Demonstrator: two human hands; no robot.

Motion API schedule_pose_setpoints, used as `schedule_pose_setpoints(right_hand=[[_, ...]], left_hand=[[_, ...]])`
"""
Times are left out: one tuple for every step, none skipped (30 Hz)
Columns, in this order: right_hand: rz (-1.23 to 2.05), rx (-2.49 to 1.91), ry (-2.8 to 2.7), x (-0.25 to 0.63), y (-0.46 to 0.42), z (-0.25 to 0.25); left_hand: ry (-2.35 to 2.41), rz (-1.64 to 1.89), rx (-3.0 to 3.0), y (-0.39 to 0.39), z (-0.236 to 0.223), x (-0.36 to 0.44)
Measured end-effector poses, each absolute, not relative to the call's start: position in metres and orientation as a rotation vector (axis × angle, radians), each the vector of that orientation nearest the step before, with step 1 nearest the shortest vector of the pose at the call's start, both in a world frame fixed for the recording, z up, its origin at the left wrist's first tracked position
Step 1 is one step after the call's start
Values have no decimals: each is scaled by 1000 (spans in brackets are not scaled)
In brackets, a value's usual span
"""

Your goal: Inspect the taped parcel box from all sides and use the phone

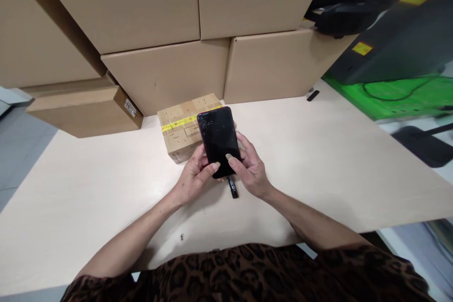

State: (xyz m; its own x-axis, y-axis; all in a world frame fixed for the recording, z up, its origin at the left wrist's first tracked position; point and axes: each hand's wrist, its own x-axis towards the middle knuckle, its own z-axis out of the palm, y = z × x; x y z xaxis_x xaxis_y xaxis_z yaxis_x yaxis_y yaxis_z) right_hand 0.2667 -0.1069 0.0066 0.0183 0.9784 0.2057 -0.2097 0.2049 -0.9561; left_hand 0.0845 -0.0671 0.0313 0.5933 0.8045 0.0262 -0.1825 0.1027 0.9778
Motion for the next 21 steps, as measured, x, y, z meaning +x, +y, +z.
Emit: schedule_pose_setpoints(right_hand=[[1134,-919,-1145,267,-107,6],[1119,-939,-1142,267,-107,5],[1115,-954,-1137,267,-107,4],[1122,-959,-1126,267,-107,3],[1140,-957,-1110,267,-107,3],[1166,-950,-1092,267,-106,3],[1192,-942,-1074,267,-106,4],[1216,-932,-1052,268,-105,5],[1238,-927,-1023,268,-103,6],[1262,-925,-986,268,-102,8],[1287,-924,-938,270,-99,10],[1301,-923,-879,272,-97,12],[1296,-921,-814,275,-94,14],[1270,-921,-753,281,-91,15],[1227,-926,-702,288,-87,16],[1168,-936,-659,297,-83,16],[1106,-962,-627,307,-79,16],[1053,-1009,-602,319,-76,15],[1008,-1058,-572,331,-72,14],[973,-1111,-544,343,-69,12],[949,-1172,-521,354,-66,10]], left_hand=[[615,803,1264,-67,31,85],[618,804,1260,-67,31,85],[618,803,1256,-67,30,85],[618,798,1253,-68,30,86],[618,793,1251,-68,30,86],[621,790,1251,-67,31,86],[623,787,1249,-67,31,86],[623,787,1247,-67,32,87],[622,787,1244,-67,33,86],[619,784,1242,-67,35,86],[614,772,1241,-68,36,86],[610,754,1239,-68,36,85],[609,734,1236,-69,37,84],[612,713,1233,-70,37,83],[618,693,1231,-71,38,82],[623,677,1231,-73,38,81],[627,666,1236,-74,38,81],[628,656,1246,-75,38,81],[628,644,1256,-76,38,81],[628,634,1261,-77,37,82],[625,627,1262,-78,37,82]])
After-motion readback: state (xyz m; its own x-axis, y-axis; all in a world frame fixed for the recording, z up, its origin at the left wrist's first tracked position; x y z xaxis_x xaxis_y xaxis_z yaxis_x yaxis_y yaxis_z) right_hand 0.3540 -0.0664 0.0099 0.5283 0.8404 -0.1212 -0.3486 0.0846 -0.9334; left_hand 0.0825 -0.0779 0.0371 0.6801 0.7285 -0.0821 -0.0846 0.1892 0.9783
